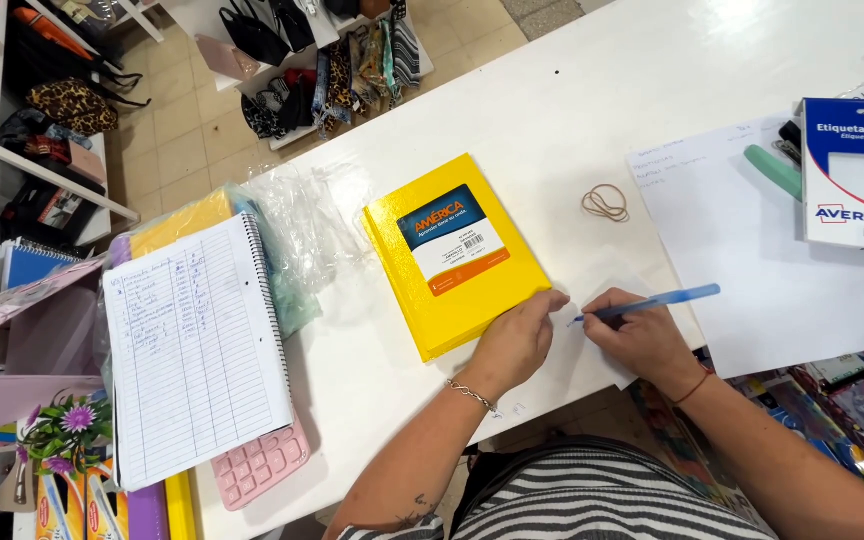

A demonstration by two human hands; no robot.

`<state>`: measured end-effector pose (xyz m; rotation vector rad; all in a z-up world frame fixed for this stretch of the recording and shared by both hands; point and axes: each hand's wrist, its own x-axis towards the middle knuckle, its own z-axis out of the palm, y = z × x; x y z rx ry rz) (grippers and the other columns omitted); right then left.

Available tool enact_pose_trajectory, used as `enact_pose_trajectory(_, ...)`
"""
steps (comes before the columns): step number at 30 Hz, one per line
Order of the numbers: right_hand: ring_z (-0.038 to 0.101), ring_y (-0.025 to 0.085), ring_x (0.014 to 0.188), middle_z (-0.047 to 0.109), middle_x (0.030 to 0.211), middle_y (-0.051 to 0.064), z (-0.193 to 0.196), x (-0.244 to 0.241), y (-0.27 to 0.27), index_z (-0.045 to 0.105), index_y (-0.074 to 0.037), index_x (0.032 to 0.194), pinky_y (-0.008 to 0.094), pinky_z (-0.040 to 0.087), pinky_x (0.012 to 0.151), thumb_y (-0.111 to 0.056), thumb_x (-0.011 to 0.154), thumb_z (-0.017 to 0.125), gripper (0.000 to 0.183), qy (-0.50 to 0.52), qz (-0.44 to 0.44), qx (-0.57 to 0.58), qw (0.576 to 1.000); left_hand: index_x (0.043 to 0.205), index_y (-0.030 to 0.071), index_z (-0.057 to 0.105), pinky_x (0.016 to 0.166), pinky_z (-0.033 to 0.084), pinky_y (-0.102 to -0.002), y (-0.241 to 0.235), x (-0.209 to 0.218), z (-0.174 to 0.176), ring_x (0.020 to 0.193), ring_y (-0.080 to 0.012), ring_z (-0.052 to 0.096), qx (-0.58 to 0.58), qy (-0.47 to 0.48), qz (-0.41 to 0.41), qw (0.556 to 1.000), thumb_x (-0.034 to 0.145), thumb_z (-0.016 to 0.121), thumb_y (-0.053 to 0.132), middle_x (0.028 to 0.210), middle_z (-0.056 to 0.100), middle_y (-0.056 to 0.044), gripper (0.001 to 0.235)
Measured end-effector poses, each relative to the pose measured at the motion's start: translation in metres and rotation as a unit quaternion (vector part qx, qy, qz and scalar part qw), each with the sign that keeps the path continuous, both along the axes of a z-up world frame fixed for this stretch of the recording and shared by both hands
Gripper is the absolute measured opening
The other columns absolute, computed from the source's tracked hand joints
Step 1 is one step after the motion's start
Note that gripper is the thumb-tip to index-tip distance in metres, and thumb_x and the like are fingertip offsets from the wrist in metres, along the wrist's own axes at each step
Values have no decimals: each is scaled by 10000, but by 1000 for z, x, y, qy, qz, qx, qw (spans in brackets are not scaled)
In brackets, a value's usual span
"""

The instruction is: Applying labels to yellow notebooks and writing on them at a counter

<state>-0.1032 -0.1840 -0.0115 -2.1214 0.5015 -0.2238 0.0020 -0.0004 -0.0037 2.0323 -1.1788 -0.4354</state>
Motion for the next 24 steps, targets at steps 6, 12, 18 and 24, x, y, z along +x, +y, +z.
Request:
enact_pose_trajectory(6, 654, 237, 529, 733, 749, 194, -15, 1, -23, 701, 8, 1000, 358, 555, 544, -89, 933, 639, 133, -98, -86, 220, 967, 1361, 90, 538, 1092, 515, -410, 1, -1, 3, 1246, -262, 643, -7, -1, 3, 1000, 1015, 489, 50, 1295, 680, -155, 351)
enact_pose_trajectory(12, 676, 202, 595, 712, 780, 148, -6, -2, -31, 749, -27, 1053, 331, 569, 580, -107, 862, 745, 207, -68, -58, 138, 986, 1347, 105, 546, 1075, 525, -398, 0, -1, -5, 1213, -252, 660, -10, -11, 6, 1000, 1014, 500, 52, 1270, 688, -136, 341)
enact_pose_trajectory(18, 724, 287, 665, 738, 684, 160, -4, 0, -23, 788, -118, 963, 379, 578, 652, -288, 833, 788, 214, -18, -2, -24, 1000, 1335, 106, 552, 1066, 536, -413, 0, 0, -2, 1190, -264, 674, -17, -15, 9, 1000, 1009, 510, 60, 1252, 698, -144, 332)
enact_pose_trajectory(24, 704, 165, 853, 771, 907, 41, -9, -6, -32, 756, -85, 983, 282, 551, 824, -189, 869, 748, 155, -49, 25, 3, 999, 1285, 71, 614, 1060, 487, -432, -5, -2, 5, 1199, -329, 657, -32, 8, 16, 999, 940, 476, 36, 1322, 681, -133, 373)
